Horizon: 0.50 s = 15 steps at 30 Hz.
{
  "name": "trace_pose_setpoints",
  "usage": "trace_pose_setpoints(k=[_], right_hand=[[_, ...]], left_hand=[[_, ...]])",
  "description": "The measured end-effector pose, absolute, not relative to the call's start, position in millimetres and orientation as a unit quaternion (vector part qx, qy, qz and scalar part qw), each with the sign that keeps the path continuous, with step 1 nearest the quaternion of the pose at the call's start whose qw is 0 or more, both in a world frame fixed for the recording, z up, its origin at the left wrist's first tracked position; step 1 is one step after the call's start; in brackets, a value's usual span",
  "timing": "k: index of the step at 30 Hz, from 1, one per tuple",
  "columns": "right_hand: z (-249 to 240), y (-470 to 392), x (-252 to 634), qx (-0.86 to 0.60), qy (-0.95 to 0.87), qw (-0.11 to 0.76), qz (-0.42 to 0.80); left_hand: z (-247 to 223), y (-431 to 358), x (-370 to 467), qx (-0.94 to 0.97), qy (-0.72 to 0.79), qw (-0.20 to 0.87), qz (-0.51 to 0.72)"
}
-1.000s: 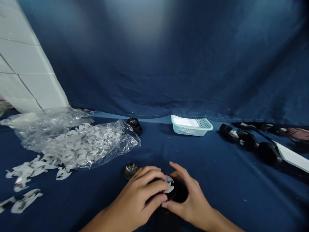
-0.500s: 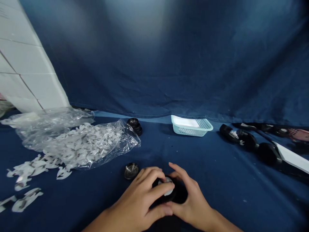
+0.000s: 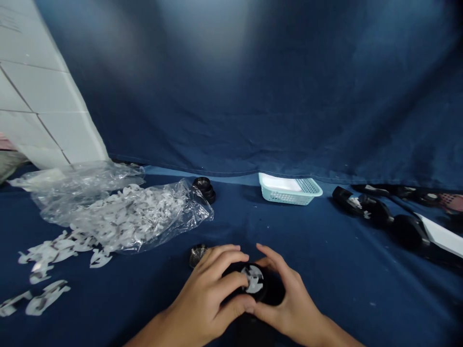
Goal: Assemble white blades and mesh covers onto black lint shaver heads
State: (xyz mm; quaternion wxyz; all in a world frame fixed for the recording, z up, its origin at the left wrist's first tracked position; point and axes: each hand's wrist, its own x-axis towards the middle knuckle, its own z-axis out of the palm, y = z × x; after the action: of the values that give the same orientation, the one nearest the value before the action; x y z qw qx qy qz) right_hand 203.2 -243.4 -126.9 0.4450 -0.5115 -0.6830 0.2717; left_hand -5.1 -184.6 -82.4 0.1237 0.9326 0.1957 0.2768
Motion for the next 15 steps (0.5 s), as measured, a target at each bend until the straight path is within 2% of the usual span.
trace_pose_setpoints(k=[7,15], right_hand=[[-126.7,-244.7,204.9,-0.517,-0.686,0.438,0.266],[-127.5,-244.4,204.5,-0.514,-0.677,0.447,0.278]], left_hand=[[-78.7,-184.8,-4.0,0.923,0.264,0.195,0.201],[-76.5,-192.7,3.6,0.928,0.223,0.233,0.188]])
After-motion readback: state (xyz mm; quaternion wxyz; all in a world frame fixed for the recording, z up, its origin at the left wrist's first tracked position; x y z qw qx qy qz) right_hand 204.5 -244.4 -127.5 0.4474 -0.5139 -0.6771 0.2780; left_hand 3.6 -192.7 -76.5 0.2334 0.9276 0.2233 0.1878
